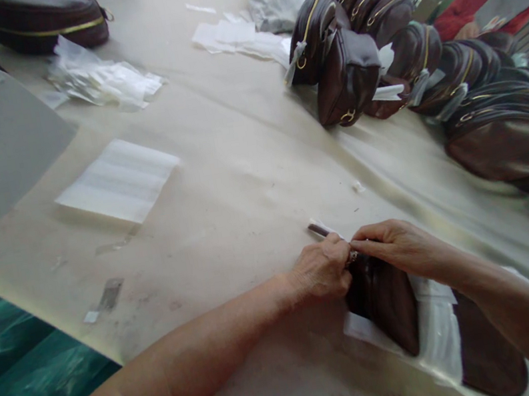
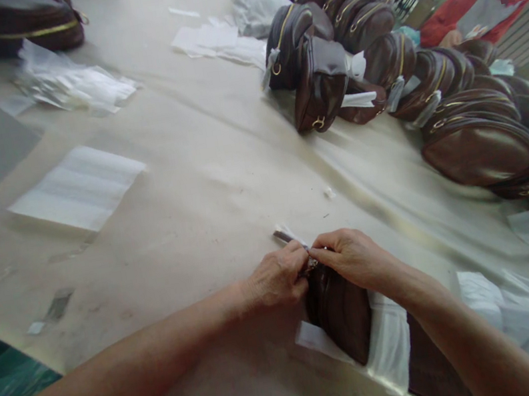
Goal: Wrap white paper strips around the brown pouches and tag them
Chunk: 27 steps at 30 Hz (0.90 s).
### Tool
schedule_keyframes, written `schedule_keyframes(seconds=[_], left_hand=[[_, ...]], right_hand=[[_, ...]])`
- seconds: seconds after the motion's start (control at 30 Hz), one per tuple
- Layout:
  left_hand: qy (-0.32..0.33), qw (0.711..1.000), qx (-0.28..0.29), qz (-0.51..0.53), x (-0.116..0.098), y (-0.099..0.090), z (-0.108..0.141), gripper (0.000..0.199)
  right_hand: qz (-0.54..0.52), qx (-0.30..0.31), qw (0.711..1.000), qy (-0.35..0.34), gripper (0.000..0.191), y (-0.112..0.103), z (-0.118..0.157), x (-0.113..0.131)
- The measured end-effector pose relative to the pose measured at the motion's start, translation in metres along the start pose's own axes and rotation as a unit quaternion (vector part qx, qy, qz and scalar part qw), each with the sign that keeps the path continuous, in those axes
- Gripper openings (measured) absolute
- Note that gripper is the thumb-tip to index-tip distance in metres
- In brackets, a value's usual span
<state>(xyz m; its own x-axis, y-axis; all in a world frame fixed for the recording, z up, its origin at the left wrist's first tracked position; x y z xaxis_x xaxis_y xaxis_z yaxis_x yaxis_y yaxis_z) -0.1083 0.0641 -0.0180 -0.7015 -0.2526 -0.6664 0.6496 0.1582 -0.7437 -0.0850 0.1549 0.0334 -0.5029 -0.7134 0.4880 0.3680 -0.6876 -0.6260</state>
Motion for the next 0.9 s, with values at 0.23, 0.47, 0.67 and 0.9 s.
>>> schedule_keyframes(seconds=[0.23,0.47,0.67,0.9], left_hand=[[0.016,1.000,-0.023,-0.004,0.004,-0.002,0.001,0.011],[0.045,0.996,-0.004,-0.071,0.006,-0.008,0.002,0.013],[-0.031,0.997,-0.024,0.065,0.023,-0.031,-0.001,0.017],[-0.100,0.967,-0.085,0.217,0.041,-0.043,0.002,0.015]], right_hand=[[0.003,-0.005,1.000,0.011,0.044,0.000,0.000,-0.002],[0.018,-0.014,1.000,0.016,0.041,-0.002,0.002,0.002],[0.083,-0.041,0.996,-0.007,0.026,-0.002,0.008,0.012],[0.109,-0.031,0.993,-0.019,0.023,0.006,0.006,0.023]])
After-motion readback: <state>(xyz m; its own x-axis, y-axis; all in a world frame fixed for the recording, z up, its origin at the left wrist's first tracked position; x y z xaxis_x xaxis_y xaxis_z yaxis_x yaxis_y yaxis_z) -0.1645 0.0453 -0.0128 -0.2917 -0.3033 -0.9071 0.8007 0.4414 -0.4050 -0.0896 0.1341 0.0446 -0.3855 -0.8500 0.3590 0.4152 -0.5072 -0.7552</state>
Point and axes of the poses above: each hand's wrist, its own z-axis away from the middle knuckle, its own y-axis out of the palm, x = y × z, the point moved 6 cm from there along -z, towards the middle knuckle, and after that the axes turned 11 degrees about -z, right-handed, at the moved point
